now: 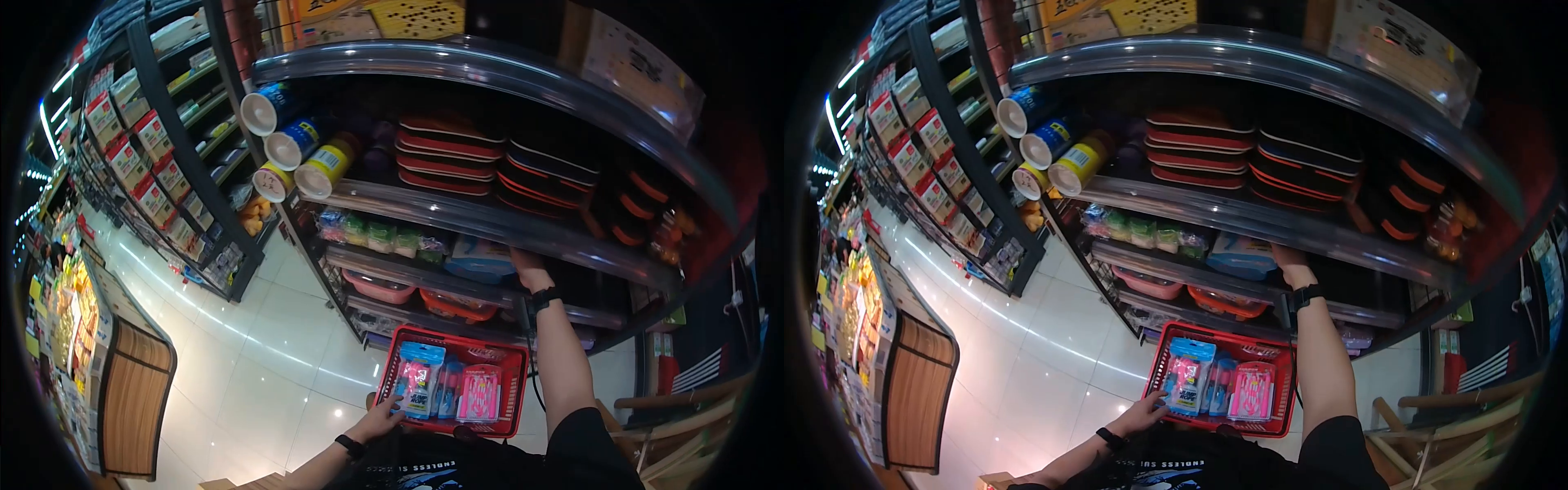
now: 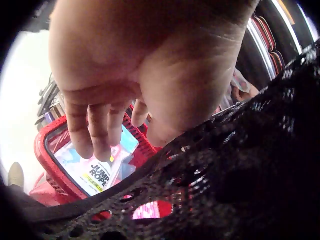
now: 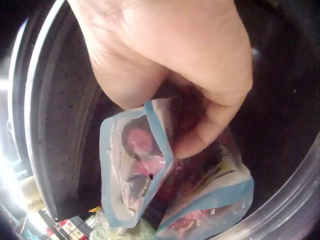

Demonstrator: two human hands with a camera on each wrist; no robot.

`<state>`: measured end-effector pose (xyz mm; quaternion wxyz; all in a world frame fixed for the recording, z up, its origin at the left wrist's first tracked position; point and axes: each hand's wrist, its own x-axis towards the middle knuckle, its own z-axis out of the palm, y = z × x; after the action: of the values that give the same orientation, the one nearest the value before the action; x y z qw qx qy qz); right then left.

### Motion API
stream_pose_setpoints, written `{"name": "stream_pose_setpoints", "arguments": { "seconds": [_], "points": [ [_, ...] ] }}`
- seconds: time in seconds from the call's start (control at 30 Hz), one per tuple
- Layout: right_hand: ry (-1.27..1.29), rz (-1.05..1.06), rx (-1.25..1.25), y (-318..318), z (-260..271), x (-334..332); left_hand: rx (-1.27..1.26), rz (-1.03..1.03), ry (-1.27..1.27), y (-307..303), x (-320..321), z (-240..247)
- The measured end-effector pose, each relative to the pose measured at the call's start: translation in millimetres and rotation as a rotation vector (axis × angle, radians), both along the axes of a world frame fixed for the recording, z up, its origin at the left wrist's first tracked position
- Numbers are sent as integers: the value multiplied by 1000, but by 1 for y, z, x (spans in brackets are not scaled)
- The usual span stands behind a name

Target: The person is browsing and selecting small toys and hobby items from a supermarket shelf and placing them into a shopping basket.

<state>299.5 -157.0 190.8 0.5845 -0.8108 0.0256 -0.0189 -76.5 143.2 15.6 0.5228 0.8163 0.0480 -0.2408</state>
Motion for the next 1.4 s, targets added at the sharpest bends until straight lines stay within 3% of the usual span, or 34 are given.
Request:
{"name": "stream_pose_setpoints", "arguments": {
  "seconds": [0.1, 0.2, 0.27, 0.37, 0.4, 0.47, 0.53, 0.57, 0.6, 0.67, 0.73, 0.87, 0.93, 1.03, 1.17, 1.27, 1.33, 1.4],
  "points": [
    [-115, 190, -409, -10, -18, 23, -29, 41, 5, 10, -4, -18],
    [-151, 230, -584, -19, -34, 37, 2, 53, -28, 13, -8, -26],
    [-192, 186, -609, -19, -44, 39, -51, 81, 66, 14, -3, -12],
    [-265, 154, -739, 1, -6, 12, -17, 47, 21, 14, 2, -27],
    [-390, 139, -743, -1, -19, 16, 16, 26, -6, 13, 4, -28],
    [-396, 65, -802, -3, -27, 17, 3, 0, -7, 12, 12, -29],
    [-146, 21, -803, -4, -11, 4, -40, 7, 20, 7, 16, -15],
    [-562, 25, -1119, -28, -45, 17, -33, 12, 15, 6, 17, -12],
    [-662, -22, -869, -32, -42, 1, -27, 18, 6, 5, 15, -12],
    [-314, -155, -142, 0, 7, -75, 4, 24, 24, 4, 9, -15],
    [-82, -13, 223, 1, -31, -118, 40, 35, 29, 5, 5, -18],
    [412, 308, 153, 21, -156, -205, 87, 27, 82, 11, -6, -27],
    [488, 435, -24, 23, -244, -238, 92, 22, 81, 11, -8, -26],
    [703, 519, -259, 37, -321, -264, 72, 23, 137, 9, -7, -14],
    [781, 396, -221, 64, -384, -282, 133, -71, 128, 16, -16, -12],
    [619, 310, -295, 79, -399, -291, 156, -113, 145, 25, -21, -7],
    [623, 310, -250, 83, -395, -288, 163, -117, 185, 29, -20, -3],
    [721, 370, -358, 87, -385, -282, 172, -118, 168, 31, -13, 5]
  ]
}}
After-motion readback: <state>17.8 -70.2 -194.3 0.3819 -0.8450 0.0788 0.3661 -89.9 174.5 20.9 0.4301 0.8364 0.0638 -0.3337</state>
